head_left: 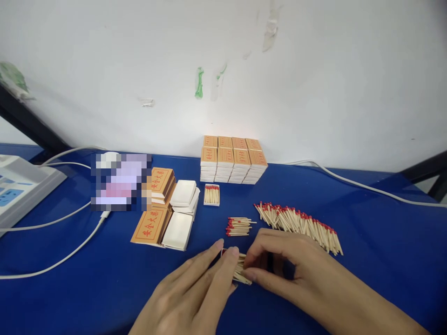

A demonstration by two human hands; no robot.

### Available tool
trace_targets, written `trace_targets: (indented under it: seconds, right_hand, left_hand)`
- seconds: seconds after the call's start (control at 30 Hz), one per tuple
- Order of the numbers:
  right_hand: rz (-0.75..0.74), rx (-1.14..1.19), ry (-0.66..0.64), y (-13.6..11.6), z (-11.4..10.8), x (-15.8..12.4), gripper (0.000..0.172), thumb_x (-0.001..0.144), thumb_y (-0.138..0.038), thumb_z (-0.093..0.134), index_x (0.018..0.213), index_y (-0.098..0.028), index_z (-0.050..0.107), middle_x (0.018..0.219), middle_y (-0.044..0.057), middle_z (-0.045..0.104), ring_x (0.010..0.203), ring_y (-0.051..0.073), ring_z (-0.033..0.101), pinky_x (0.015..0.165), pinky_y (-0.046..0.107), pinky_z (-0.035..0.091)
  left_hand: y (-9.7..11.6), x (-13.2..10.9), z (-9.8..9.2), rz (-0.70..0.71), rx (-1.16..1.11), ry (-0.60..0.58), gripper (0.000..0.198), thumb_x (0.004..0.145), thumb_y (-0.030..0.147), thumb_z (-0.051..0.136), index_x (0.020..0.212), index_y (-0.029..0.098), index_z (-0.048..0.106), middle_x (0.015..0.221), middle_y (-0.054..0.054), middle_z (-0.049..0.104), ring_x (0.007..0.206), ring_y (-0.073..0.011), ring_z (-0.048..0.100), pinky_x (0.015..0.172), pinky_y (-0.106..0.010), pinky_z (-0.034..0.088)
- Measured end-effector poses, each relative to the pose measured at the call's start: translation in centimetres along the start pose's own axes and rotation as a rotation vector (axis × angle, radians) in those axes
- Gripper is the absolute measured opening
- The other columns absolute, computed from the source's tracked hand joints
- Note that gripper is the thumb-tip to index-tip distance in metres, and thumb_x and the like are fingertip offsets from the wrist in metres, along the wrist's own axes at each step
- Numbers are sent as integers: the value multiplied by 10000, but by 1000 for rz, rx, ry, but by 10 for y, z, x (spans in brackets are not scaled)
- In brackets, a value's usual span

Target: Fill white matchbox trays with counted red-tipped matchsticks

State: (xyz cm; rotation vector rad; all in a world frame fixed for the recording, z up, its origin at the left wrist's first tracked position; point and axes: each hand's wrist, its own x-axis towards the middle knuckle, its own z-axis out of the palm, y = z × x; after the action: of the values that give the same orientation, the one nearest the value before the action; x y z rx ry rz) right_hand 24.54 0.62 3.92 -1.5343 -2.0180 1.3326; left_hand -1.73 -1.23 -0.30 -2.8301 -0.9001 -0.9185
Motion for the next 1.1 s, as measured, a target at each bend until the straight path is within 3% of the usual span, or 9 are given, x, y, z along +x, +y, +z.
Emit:
trace_targets:
  seconds: [0.1,0.3,0.4,0.53,0.63,0.73,0.83,0.93,1.1]
  right_hand:
    - [6,12,-12,1,-1,-1,96,1071,-401,765,1009,-329,777,1012,-66,779,828,131,677,719,273,510]
    - [-29,41,6,4,3,1,140,1074,-323,765,943,-288,734,975,-66,753,817,124,659,729,270,501]
    - [-43,6,12,5,4,2,163,1087,-302,739,926,-278,718,975,-60,739,804,122,635,706,271,476]
    - [-30,-38,18,2,1,0,209,1123,-410,687,957,-289,726,983,-55,742,828,132,638,721,281,470]
    - [-38,-21,85,-4,-2,-2,261,1139,-491,641,985,-306,739,939,-59,750,831,142,647,729,284,483]
    - [-68,11,220,-8,-5,-3,291,1132,-543,632,999,-314,752,885,-58,744,788,147,630,694,281,488]
    - [-87,-5,324,-9,-4,-1,270,1128,-541,637,1039,-319,763,832,-59,723,739,143,614,669,276,487]
    - [-87,-59,372,-7,-2,1,253,1129,-526,635,1071,-318,767,791,-58,706,714,141,618,647,273,484]
    - [-101,-123,431,-4,-1,1,229,1136,-480,624,1070,-308,759,783,-57,720,678,135,634,629,276,487]
  left_hand:
    - [0,-3,1,-27,-4,-19,397,1190,98,516,1572,15,583,1502,-145,768,1359,-290,775,1096,-349,672]
    - [1,-2,6,-113,-96,-42,454,1222,172,472,1665,85,523,1629,-192,660,1529,-307,645,1178,-403,623]
    - [1,3,7,-122,-145,-41,403,1238,192,433,1606,82,556,1488,-165,751,1419,-254,736,1153,-344,634]
    - [1,8,7,-142,-224,-24,355,1218,174,481,1557,117,568,1321,-132,793,1233,-240,803,1037,-337,699]
    - [2,9,6,-186,-300,1,377,1176,116,544,1552,134,563,1258,-111,783,1130,-217,796,987,-306,699]
    - [2,8,5,-219,-352,30,472,1119,51,613,1575,153,551,1307,-95,763,1166,-188,764,1055,-263,649]
    - [1,8,5,-216,-307,19,464,1122,100,624,1579,136,550,1324,-110,758,1200,-205,758,1082,-279,639]
    - [0,8,6,-213,-293,-5,413,1154,144,576,1566,127,550,1268,-115,764,1135,-215,774,1015,-293,669]
    - [-1,10,4,-247,-321,14,487,1133,105,578,1610,184,512,1229,-80,773,1085,-214,777,952,-296,681]
